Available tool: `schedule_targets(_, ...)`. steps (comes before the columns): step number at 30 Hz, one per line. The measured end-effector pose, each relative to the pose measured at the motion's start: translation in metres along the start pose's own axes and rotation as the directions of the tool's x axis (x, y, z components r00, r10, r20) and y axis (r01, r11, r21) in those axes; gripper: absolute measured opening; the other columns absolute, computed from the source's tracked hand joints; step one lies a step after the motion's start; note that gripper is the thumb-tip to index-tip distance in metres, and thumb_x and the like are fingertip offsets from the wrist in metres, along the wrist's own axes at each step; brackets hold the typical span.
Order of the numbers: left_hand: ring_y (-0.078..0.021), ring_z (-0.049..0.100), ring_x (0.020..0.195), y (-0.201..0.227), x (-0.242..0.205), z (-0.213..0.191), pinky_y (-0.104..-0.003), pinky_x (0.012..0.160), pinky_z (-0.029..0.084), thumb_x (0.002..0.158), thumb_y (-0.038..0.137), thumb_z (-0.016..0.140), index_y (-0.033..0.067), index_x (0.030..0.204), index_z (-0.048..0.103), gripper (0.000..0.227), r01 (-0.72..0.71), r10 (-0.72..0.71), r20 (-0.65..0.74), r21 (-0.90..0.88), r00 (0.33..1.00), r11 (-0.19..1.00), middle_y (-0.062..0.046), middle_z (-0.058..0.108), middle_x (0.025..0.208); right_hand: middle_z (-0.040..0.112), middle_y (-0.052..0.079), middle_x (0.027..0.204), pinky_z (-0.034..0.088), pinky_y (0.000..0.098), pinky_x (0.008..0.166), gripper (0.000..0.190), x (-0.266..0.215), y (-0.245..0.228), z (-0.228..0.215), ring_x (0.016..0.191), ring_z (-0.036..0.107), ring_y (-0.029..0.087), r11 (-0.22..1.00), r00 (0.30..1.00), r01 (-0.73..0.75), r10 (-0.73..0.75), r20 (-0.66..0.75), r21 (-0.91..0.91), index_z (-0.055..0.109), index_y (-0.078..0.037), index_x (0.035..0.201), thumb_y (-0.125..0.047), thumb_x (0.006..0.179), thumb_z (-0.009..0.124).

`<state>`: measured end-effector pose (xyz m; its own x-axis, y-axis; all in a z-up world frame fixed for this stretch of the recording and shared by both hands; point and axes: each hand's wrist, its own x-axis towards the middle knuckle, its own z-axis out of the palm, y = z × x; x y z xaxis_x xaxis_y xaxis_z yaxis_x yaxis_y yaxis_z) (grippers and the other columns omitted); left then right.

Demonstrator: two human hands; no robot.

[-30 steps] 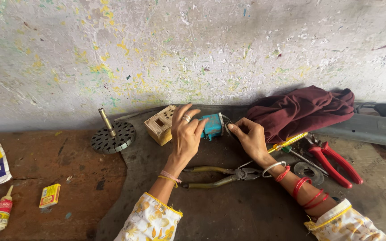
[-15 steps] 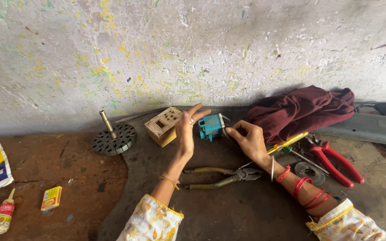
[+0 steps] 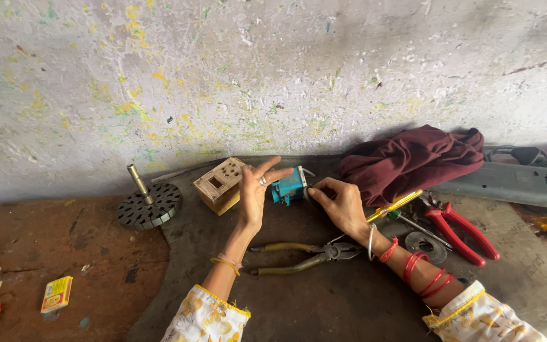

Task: The person uses a yellow-handled screwdriver to adjust internal components of a small blue electrical device held in the left hand. The device is rotated and repositioned repeatedly while the screwdriver is used to tighten or loosen screws inside.

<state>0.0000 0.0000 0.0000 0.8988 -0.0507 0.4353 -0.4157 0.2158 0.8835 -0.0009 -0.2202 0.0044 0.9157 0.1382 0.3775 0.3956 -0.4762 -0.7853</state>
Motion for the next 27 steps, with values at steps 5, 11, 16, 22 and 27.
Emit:
schedule_targets(5,-0.0335,0.059,0.131,0.014,-0.024,0.034,-0.057,0.118,0.03,0.096,0.057,0.052,0.0054,0.136,0.063,0.066,-0.263,0.224,0.149,0.701,0.963,0.663,-0.016,0.069,0.134,0.076,0.009,0.08,0.054,0.0304,0.06,0.024,0.0,0.007,0.0,0.066,0.07,0.013,0.991,0.996,0.086,-0.082,-0.036,0.106,0.072,-0.003,0.109,-0.018,0.09,0.073)
schedule_targets(11,-0.0381,0.049,0.136,0.026,-0.033,0.059,-0.065,0.117,0.021,0.091,0.038,0.073,0.0036,0.132,0.064,0.054,-0.377,0.289,0.283,0.856,0.915,0.353,-0.019,0.057,0.143,0.072,0.014,0.08,0.054,0.032,0.065,0.016,-0.002,0.016,-0.001,0.07,0.066,0.016,0.986,0.997,0.069,-0.065,-0.032,0.15,0.065,0.001,0.106,-0.005,0.091,0.066)
schedule_targets(16,-0.042,0.043,0.141,0.023,-0.032,0.055,-0.062,0.118,0.024,0.092,0.033,0.072,0.003,0.14,0.057,0.059,-0.339,0.305,0.214,0.822,0.928,0.457,-0.023,0.048,0.153,0.075,0.012,0.082,0.054,0.0302,0.067,0.019,-0.003,0.011,-0.002,0.072,0.068,0.013,0.991,0.999,0.048,-0.051,0.014,0.124,0.073,-0.001,0.108,-0.006,0.092,0.064)
schedule_targets(22,-0.0456,0.038,0.145,0.022,-0.028,0.049,-0.055,0.12,0.031,0.084,0.022,0.077,0.0018,0.147,0.047,0.073,-0.293,0.338,0.102,0.758,0.936,0.582,-0.026,0.042,0.157,0.076,0.011,0.079,0.055,0.0301,0.063,0.026,0.0,-0.003,-0.002,0.067,0.068,0.013,0.992,1.0,0.016,-0.016,-0.006,0.124,0.073,-0.003,0.111,-0.009,0.086,0.07)
schedule_targets(27,-0.0449,0.035,0.146,0.013,-0.025,0.041,-0.053,0.12,0.029,0.074,0.013,0.079,0.0008,0.152,0.035,0.09,-0.232,0.286,0.058,0.745,0.957,0.626,-0.029,0.038,0.157,0.074,0.009,0.078,0.055,0.0312,0.062,0.023,-0.001,-0.006,-0.002,0.066,0.07,0.016,0.998,0.998,0.036,-0.033,-0.044,0.057,0.069,-0.002,0.104,-0.009,0.082,0.073)
